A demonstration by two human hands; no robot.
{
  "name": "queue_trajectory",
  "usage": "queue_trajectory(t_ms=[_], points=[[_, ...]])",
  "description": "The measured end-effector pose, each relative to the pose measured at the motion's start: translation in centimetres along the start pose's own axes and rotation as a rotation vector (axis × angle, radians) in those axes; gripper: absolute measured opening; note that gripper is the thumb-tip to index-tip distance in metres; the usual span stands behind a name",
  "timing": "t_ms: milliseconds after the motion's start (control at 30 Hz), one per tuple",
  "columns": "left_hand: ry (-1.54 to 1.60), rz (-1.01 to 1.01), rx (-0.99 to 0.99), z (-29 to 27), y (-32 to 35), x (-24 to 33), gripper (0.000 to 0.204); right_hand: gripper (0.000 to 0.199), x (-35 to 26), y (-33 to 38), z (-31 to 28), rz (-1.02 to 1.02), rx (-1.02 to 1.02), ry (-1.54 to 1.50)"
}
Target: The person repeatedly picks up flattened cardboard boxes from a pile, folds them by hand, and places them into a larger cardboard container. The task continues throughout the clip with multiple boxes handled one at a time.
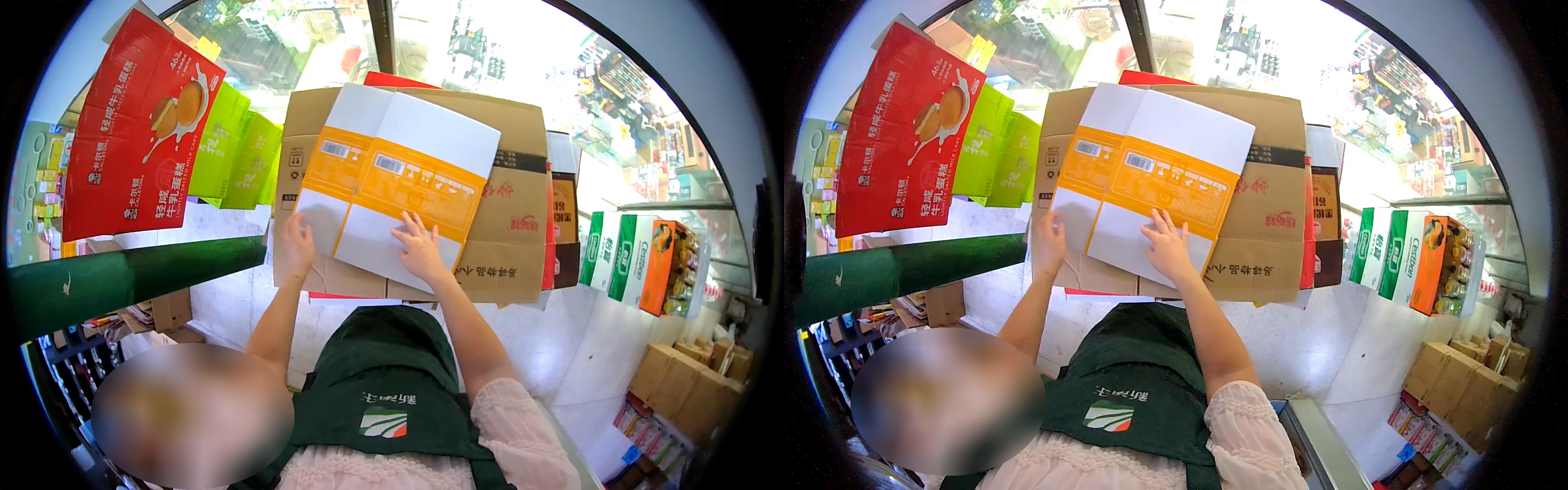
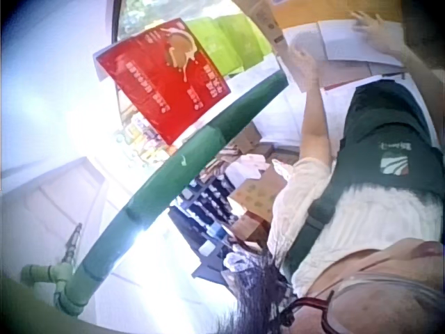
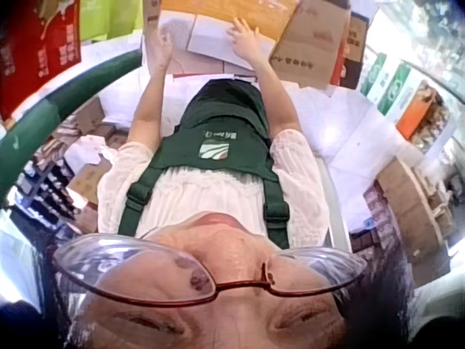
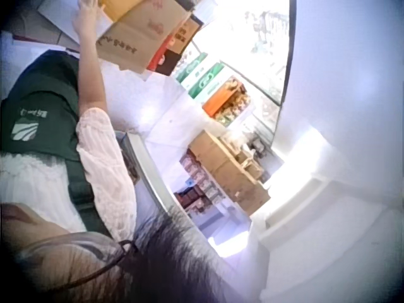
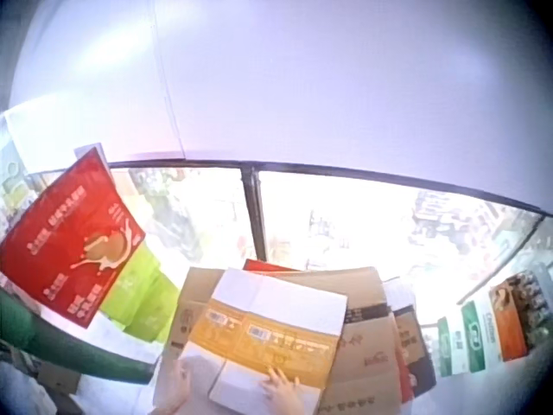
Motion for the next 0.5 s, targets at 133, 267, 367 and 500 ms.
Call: queue_trajectory(t_ms=[133,267,367,500], points=[[-0.111,-0.092,-0.059,-1.7,-3.8,-2.0,0.047,0.049,0.9,-0.4,0.2,0.014,0.025,-0.083],[0.046,-0.256,-0.351,-1.0,-5.0,-3.1,0.045,0.073,4.4,1.5,-4.9,0.283,0.647,0.147],[0.010,-0.270,-0.578,-0.9,-4.0,0.5,0.043,0.082,11.4,4.1,-5.1,0.628,0.645,-0.116],[0.109,-0.187,-0.502,-1.2,-1.6,-1.1,0.048,0.064,13.3,5.5,-6.9,0.688,0.361,-0.705]])
Point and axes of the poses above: each hand's wrist, its own y-axis away from the middle knuckle, its own z-axis out of the palm, x = y × z, the point moved 3 cm from there along -y, towards the middle knuckle, and after that the axes turned 8 degrees about -y, right-handed, at the moved point
